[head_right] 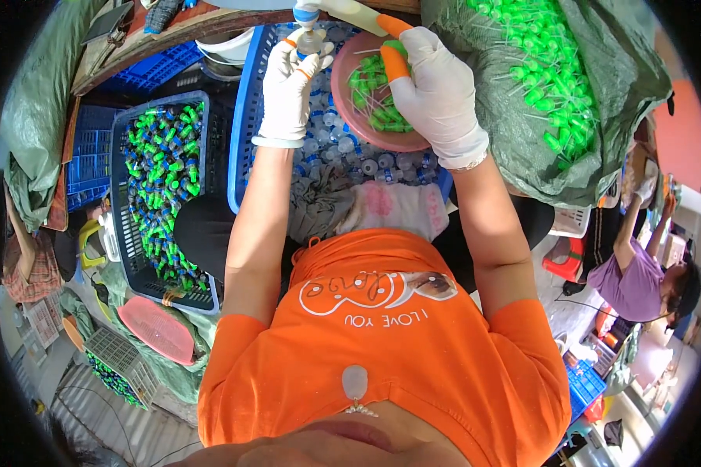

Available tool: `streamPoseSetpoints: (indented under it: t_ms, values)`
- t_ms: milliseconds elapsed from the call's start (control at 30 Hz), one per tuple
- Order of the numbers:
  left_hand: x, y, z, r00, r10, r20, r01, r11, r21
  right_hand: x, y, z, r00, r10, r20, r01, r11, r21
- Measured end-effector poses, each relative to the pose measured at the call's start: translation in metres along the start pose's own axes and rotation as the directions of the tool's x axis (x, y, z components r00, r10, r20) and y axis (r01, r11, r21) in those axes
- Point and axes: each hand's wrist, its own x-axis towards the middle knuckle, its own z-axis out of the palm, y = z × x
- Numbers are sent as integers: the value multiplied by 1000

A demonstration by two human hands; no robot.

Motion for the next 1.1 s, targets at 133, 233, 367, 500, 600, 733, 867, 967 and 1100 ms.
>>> streamPoseSetpoints:
  t_ms: [133, 233, 367, 500, 600, 733, 867, 967, 1100]
  values:
    - [-1, 0, 0, 1000, -16, -6, 16, 1000, -15, -1, 1, 0, 1000, -5, -16, 5, 1000, 13]
    - [-3, -1, 0, 1000, -17, -12, 17, 1000, -17, 0, 1, 1, 1000, -12, -27, 13, 1000, 24]
    - [-2, -1, 0, 1000, -13, -10, 13, 1000, -7, 1, 0, 1, 999, -20, -44, 22, 999, 39]
    - [-2, -2, -2, 1000, -13, -9, 13, 1000, 2, 2, -1, 2, 998, -28, -58, 31, 998, 57]
    - [-2, -3, -3, 1000, -9, -8, 9, 1000, -3, 1, 0, 2, 998, -36, -57, 40, 998, 55]
    - [-6, -2, -3, 999, -19, -29, 21, 999, 39, 2, -6, -3, 996, -36, -76, 39, 999, 36]
    - [-14, -6, -13, 997, -41, -70, 47, 995, 85, -8, -17, -6, 991, 65, -119, -38, 976, 215]
    - [-22, -4, -11, 999, -41, -31, 47, 968, 245, -11, -21, -4, 990, 96, -100, -67, 964, 255]
    - [-42, 7, 1, 985, -157, 77, 140, 972, 191, -13, -17, 7, 1000, -26, -13, 28, 993, 110]
